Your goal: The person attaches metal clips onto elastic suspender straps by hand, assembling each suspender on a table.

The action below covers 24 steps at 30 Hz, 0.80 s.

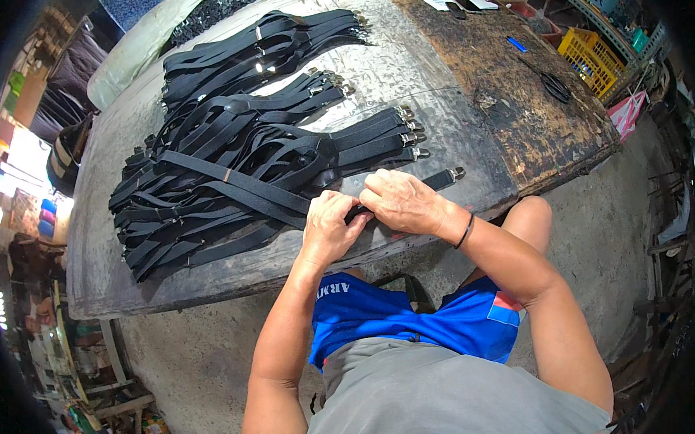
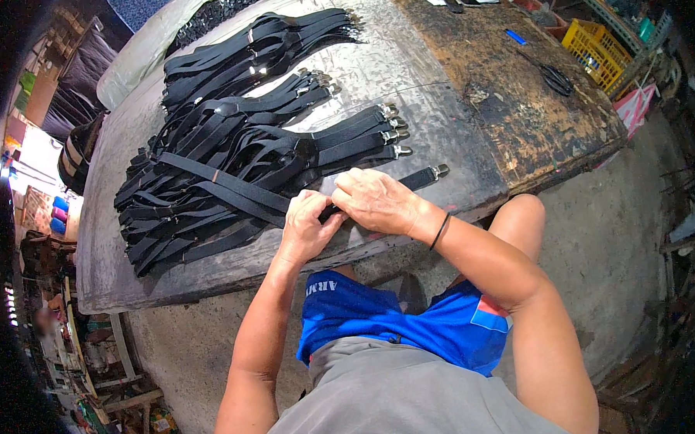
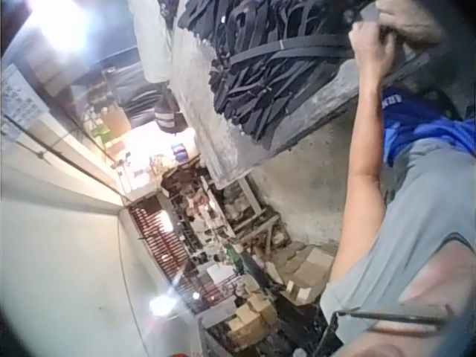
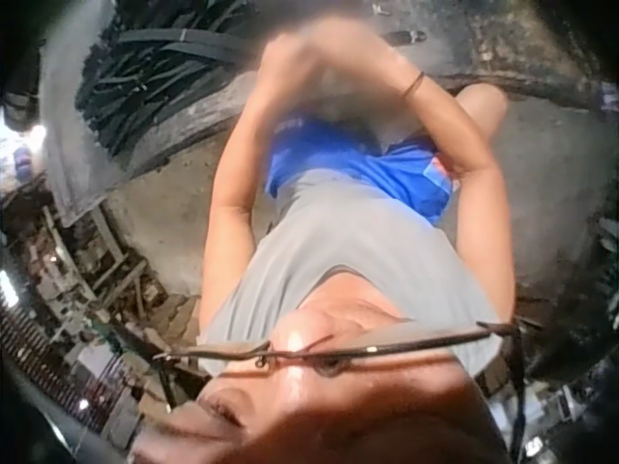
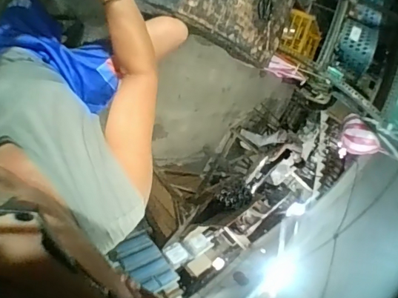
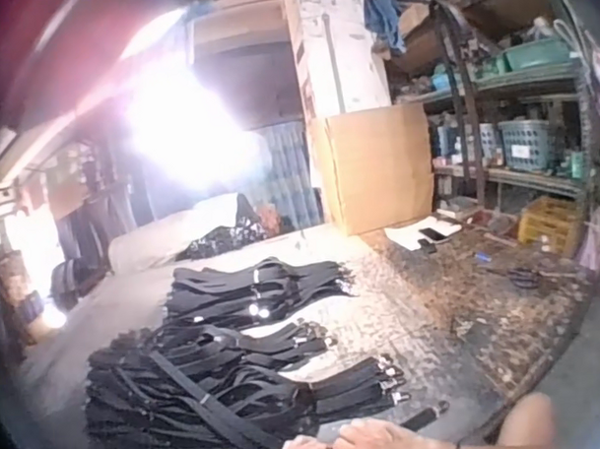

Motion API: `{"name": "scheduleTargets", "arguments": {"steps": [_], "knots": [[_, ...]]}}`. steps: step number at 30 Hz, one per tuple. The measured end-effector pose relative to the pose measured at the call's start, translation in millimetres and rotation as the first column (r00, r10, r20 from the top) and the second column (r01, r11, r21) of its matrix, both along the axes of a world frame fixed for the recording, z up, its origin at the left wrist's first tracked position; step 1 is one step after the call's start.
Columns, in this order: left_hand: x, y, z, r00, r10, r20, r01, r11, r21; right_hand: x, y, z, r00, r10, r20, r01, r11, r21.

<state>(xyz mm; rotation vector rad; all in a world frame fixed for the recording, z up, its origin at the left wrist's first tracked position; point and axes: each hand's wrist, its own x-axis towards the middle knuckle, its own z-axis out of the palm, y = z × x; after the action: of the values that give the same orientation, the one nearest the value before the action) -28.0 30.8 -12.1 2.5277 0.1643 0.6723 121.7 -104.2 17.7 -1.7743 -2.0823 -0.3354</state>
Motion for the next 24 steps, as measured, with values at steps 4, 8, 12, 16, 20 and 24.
{"name": "scheduleTargets", "arguments": {"steps": [4, 8, 12, 16, 20, 24], "knots": [[0.8, 0.0, -1.8, 0.999, -0.008, 0.038, 0.009, 1.000, -0.022, 1.6, -0.1, -10.6, 0.998, -0.005, -0.069, 0.010, 0.998, 0.068], [-0.1, 1.5, -2.9, 0.999, -0.007, 0.036, 0.007, 1.000, -0.002, -1.3, 0.9, -11.2, 0.947, 0.020, -0.322, 0.029, 0.989, 0.148], [-0.9, 0.3, -2.4, 0.999, 0.010, 0.040, -0.010, 1.000, -0.012, 1.5, -2.7, 16.8, 0.709, 0.034, -0.704, 0.083, 0.988, 0.131], [-0.2, -0.5, -1.8, 0.999, 0.007, 0.044, -0.006, 1.000, -0.014, 10.5, -6.7, -0.8, 0.866, 0.011, -0.499, 0.053, 0.992, 0.115], [-1.0, -0.4, -1.7, 0.999, 0.011, 0.051, -0.011, 1.000, -0.009, 4.8, -5.1, -6.4, 0.884, -0.002, -0.467, 0.039, 0.997, 0.070], [-0.4, -0.8, -0.9, 0.999, 0.010, 0.046, -0.009, 1.000, -0.010, 6.2, -2.4, -7.5, 0.911, 0.002, -0.413, 0.020, 0.999, 0.049]]}}
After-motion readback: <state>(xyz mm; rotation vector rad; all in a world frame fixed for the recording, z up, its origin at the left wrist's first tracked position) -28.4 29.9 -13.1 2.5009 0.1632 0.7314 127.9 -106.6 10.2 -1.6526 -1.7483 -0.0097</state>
